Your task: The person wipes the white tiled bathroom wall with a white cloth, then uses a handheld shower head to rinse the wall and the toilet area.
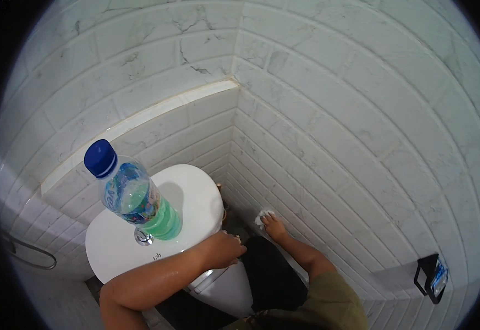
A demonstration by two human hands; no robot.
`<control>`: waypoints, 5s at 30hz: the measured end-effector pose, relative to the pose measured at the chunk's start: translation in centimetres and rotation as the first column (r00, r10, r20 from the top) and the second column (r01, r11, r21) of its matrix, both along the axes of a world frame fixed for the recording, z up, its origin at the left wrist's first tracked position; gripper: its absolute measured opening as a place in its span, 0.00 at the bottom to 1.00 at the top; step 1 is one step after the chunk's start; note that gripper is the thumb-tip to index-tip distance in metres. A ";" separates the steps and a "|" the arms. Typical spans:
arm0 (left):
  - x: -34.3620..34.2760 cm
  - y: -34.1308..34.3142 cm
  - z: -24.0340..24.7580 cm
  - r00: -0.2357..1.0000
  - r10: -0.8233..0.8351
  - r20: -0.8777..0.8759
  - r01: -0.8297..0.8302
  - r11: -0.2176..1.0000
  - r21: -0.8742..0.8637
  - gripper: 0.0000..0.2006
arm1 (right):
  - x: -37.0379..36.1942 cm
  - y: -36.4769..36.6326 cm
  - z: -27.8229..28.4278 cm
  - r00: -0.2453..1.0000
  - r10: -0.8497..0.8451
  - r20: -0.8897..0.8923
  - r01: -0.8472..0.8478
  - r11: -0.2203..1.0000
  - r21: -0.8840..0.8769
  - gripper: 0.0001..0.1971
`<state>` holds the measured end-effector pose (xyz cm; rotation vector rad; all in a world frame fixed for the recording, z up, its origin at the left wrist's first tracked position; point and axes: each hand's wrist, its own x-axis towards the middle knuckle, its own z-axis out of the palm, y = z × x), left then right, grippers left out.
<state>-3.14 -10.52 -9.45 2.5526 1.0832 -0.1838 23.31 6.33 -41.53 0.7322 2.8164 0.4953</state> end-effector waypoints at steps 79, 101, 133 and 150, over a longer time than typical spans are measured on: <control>-0.4 -0.9 0.9 0.989 -0.085 -0.124 0.066 0.986 -0.150 0.24 | -0.6 -2.5 42.8 0.453 0.177 -0.874 0.593 0.673 0.443 0.21; -0.3 -1.1 0.5 0.994 -0.039 -0.099 0.019 0.979 -0.203 0.22 | -19.5 10.1 28.4 0.749 0.249 -0.614 0.138 0.848 0.512 0.13; -0.3 0.0 0.3 0.994 -0.005 0.107 0.026 0.980 -0.198 0.22 | -10.7 6.0 16.7 0.739 0.027 -0.673 0.169 0.960 0.224 0.13; 8.9 6.3 -9.8 -0.552 0.317 0.771 -0.629 0.449 -0.635 0.35 | -8.2 -7.1 20.4 -0.066 -0.754 -0.654 -0.829 0.406 -0.384 0.28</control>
